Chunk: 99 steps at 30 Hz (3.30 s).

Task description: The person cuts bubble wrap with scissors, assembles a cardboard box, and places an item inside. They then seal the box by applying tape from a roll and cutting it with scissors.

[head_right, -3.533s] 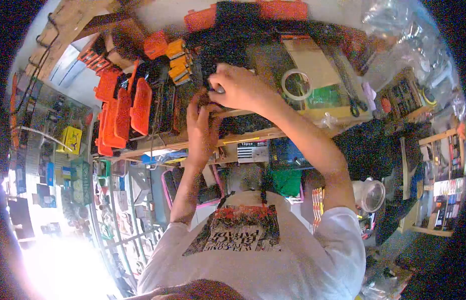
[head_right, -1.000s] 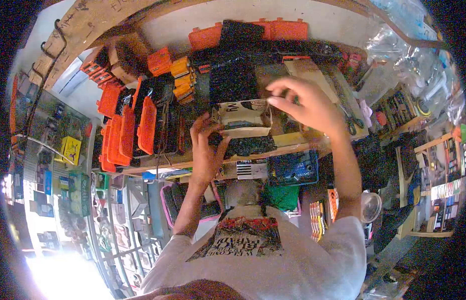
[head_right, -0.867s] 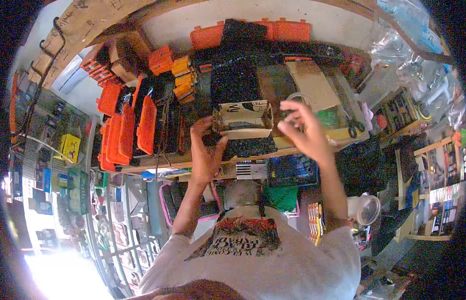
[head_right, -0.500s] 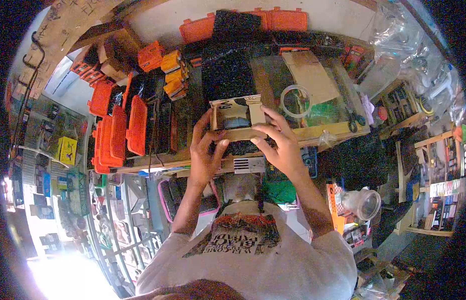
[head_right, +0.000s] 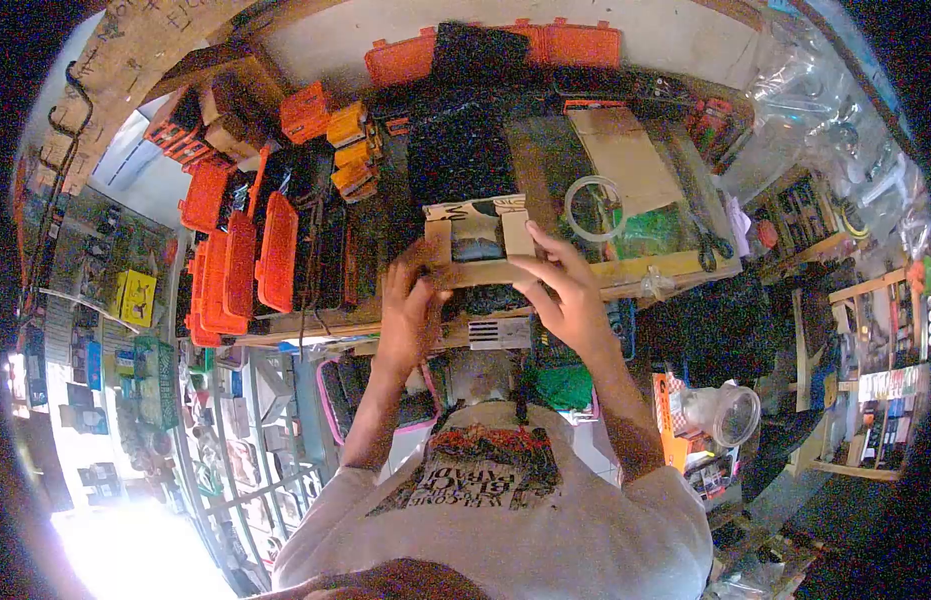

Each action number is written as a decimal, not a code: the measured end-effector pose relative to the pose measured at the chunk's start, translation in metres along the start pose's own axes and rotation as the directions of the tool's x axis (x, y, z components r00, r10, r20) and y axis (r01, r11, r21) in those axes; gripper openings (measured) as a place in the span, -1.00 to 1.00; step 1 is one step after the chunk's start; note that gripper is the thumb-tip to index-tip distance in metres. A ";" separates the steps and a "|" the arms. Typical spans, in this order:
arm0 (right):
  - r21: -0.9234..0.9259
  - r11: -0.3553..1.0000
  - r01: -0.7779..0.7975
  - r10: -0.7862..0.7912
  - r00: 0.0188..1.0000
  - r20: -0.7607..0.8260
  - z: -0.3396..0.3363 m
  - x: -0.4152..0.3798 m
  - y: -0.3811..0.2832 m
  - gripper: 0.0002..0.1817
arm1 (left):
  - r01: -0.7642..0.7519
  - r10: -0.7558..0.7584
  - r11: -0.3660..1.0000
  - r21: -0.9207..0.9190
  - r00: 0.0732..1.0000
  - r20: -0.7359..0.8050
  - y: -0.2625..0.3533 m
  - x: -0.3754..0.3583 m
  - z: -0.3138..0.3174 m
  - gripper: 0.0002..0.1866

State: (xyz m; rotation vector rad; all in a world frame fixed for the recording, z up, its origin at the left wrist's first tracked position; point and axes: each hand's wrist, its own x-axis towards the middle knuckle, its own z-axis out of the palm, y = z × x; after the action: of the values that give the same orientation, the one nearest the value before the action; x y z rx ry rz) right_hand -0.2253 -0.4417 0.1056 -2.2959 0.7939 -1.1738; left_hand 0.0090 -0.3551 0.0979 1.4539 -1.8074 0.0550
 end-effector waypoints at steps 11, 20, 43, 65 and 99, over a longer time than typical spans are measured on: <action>0.117 0.979 -0.170 0.181 0.979 -0.094 0.004 0.034 -0.009 -0.61 | 0.123 -0.123 0.992 -0.005 0.984 -0.130 0.004 0.024 0.007 -0.75; 0.072 0.986 -0.149 0.150 0.989 -0.007 -0.002 0.040 0.005 -0.36 | 0.057 -0.036 0.991 0.118 0.985 -0.171 0.009 0.025 0.004 -0.76; -0.250 0.967 -0.045 0.048 0.999 0.006 0.007 0.023 -0.013 -0.52 | 0.007 0.002 0.986 0.164 0.998 -0.055 0.001 0.020 0.008 -0.62; -0.015 0.984 -0.178 0.166 0.940 -0.299 0.050 0.006 -0.025 -0.60 | 0.192 -0.183 0.977 0.095 0.978 -0.095 0.021 0.017 0.027 -0.50; -0.319 0.943 -0.090 0.075 0.996 -0.056 0.020 0.025 -0.029 -0.56 | 0.060 -0.055 0.953 0.296 0.998 -0.024 0.011 0.030 0.002 -0.51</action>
State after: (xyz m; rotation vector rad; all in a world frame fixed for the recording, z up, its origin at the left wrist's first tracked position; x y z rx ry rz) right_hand -0.1879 -0.4340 0.1269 -2.4716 1.1623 -1.1287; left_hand -0.0016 -0.3764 0.1194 1.7086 -1.7988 0.3205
